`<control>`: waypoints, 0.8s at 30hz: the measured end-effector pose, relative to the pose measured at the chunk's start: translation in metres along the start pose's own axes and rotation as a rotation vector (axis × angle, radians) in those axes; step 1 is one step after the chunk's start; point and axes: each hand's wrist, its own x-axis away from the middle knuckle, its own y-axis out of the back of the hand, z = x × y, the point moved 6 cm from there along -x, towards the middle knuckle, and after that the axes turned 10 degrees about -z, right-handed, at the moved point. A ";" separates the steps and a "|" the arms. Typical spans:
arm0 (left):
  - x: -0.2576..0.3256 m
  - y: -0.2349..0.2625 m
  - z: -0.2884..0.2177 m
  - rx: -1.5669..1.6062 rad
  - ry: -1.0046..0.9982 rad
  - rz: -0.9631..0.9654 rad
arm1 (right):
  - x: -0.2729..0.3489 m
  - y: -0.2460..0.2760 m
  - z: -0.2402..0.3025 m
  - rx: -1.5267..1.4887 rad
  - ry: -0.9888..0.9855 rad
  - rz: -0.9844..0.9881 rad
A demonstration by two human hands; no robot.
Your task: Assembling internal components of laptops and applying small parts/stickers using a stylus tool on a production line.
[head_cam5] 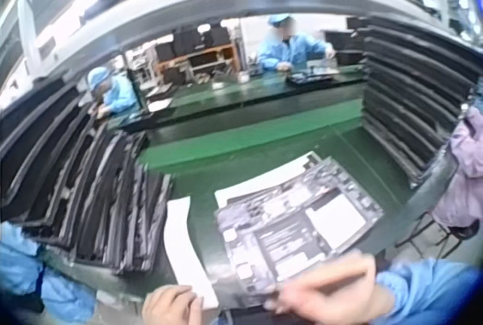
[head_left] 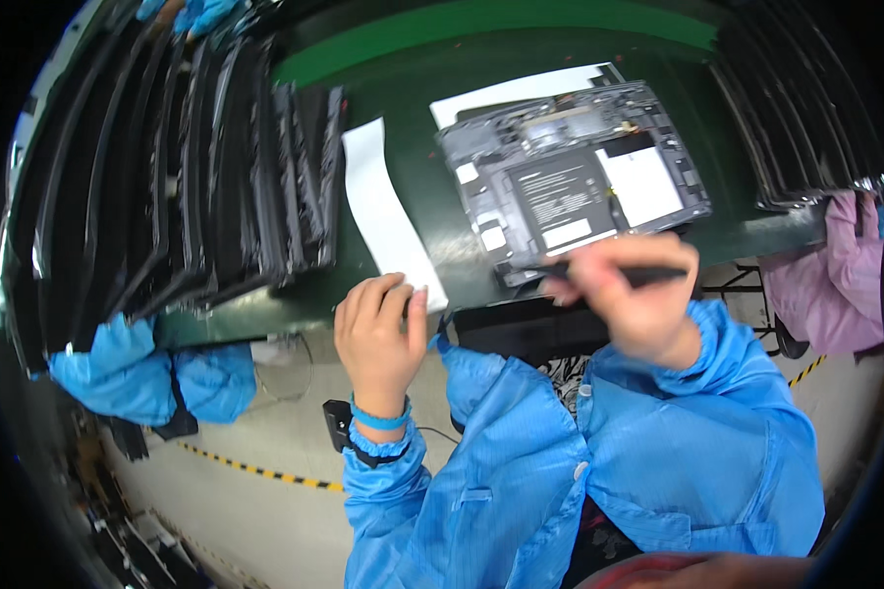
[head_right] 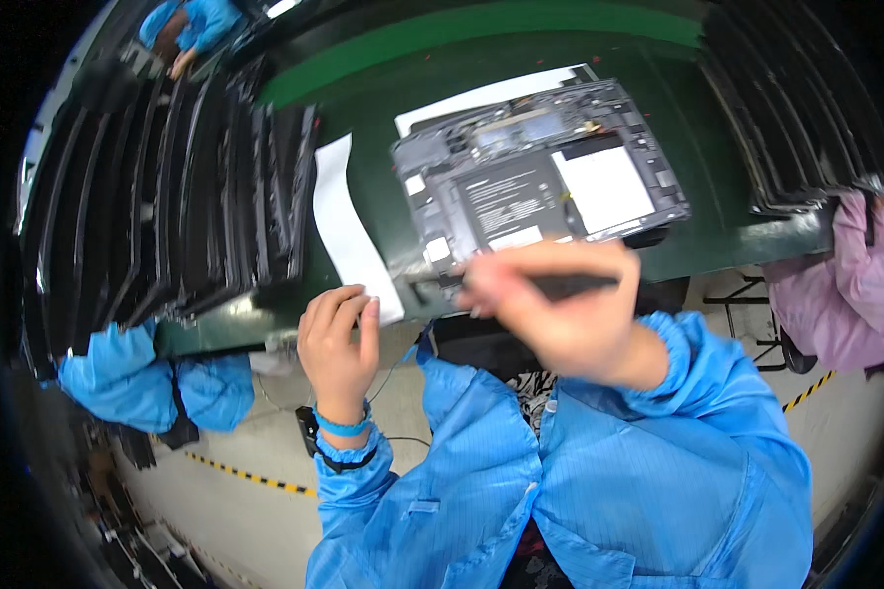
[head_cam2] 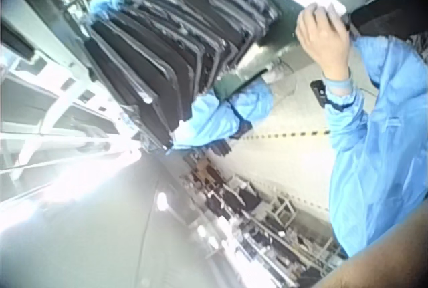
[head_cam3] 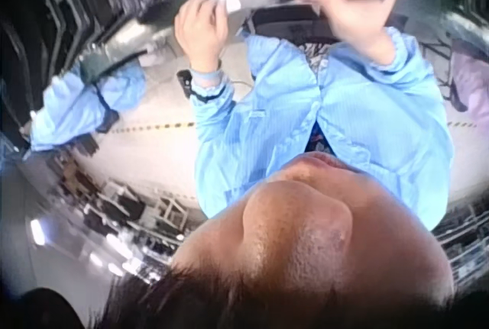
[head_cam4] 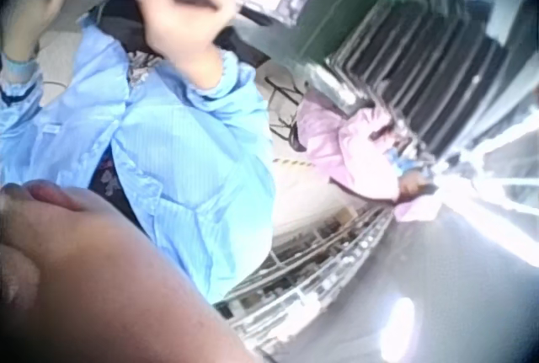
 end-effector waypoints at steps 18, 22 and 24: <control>-0.090 -0.058 -0.072 0.267 -0.285 0.206 | -0.117 0.049 -0.076 0.002 -0.583 -0.080; -0.092 -0.059 -0.073 0.261 -0.267 0.224 | -0.118 0.047 -0.075 0.028 -0.576 -0.082; -0.092 -0.060 -0.072 0.266 -0.258 0.217 | -0.117 0.047 -0.076 0.014 -0.572 -0.083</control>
